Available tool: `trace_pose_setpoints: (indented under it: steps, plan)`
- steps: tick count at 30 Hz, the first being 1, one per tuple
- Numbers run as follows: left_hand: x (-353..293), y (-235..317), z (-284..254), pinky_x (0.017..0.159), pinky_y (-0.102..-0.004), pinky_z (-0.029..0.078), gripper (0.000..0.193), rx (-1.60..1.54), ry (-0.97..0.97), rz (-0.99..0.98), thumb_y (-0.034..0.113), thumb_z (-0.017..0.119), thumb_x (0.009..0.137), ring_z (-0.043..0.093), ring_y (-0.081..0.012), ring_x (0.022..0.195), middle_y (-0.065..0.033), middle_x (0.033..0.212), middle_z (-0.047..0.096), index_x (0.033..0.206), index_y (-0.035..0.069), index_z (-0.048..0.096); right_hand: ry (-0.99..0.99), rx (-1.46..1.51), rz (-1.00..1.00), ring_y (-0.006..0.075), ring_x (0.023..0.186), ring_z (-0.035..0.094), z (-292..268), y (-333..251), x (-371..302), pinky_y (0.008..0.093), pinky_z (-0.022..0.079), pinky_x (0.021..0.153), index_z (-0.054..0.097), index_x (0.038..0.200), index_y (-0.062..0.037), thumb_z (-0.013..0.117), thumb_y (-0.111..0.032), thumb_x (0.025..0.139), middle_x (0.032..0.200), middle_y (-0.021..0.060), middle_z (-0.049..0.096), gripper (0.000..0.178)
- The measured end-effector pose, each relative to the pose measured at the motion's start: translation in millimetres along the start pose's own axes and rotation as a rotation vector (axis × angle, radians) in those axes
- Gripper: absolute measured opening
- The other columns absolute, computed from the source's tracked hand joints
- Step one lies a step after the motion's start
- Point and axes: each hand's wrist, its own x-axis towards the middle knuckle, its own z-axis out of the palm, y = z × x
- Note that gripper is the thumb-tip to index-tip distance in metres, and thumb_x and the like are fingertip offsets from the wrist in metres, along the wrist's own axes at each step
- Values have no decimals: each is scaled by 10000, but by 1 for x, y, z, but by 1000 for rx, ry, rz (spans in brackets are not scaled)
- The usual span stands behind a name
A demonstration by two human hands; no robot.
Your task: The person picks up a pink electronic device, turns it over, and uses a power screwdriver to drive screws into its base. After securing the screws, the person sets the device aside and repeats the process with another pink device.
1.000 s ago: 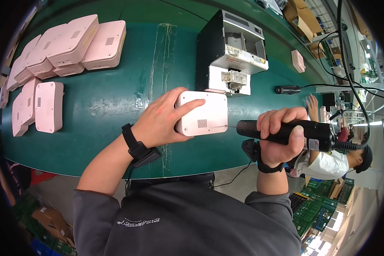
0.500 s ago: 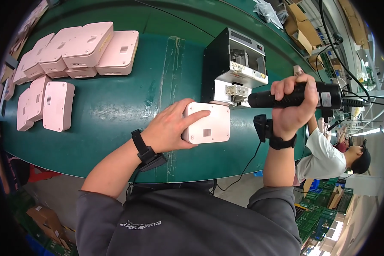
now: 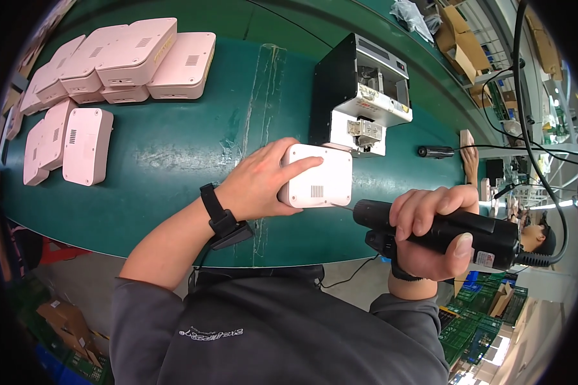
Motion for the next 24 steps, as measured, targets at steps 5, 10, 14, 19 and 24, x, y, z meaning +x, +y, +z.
trace_pose_setpoints:
  steps: [5, 10, 14, 19, 24]
  plan:
    - [1, 2, 1, 943, -427, 517, 803, -5, 32, 0, 241, 862, 611, 578, -338, 1113, -147, 1246, 497, 1352, 227, 555, 13, -21, 60, 172, 512, 505, 3, 17, -4, 360, 451, 569, 443, 986, -83, 662, -425, 851, 687, 51, 516, 428]
    - [0, 2, -1, 922, -423, 530, 763, -4, 48, -16, 250, 860, 611, 595, -328, 1089, -137, 1222, 520, 1323, 238, 588, -20, 40, 159, 191, 602, 541, -2, 18, -8, 392, 463, 671, 422, 1000, -101, 755, -443, 820, 730, 57, 534, 510]
    - [2, 0, 0, 915, -423, 533, 764, -9, 30, -27, 253, 861, 608, 597, -325, 1086, -131, 1223, 521, 1322, 246, 590, 33, -12, 60, 160, 478, 493, 1, 27, -7, 351, 451, 545, 434, 953, -87, 640, -451, 856, 670, 43, 506, 429]
    - [4, 3, -3, 922, -419, 530, 774, -10, 22, -28, 254, 863, 604, 595, -322, 1089, -123, 1218, 523, 1327, 243, 587, -8, -33, 45, 162, 483, 499, 2, 25, -8, 347, 450, 543, 435, 959, -86, 640, -450, 855, 669, 43, 503, 431]
    - [5, 3, -5, 945, -422, 516, 794, -17, -8, -30, 259, 865, 604, 581, -323, 1113, -126, 1238, 511, 1343, 238, 574, 27, 51, -43, 166, 489, 486, -17, 27, 20, 349, 436, 541, 460, 975, -79, 561, -430, 913, 674, 47, 501, 371]
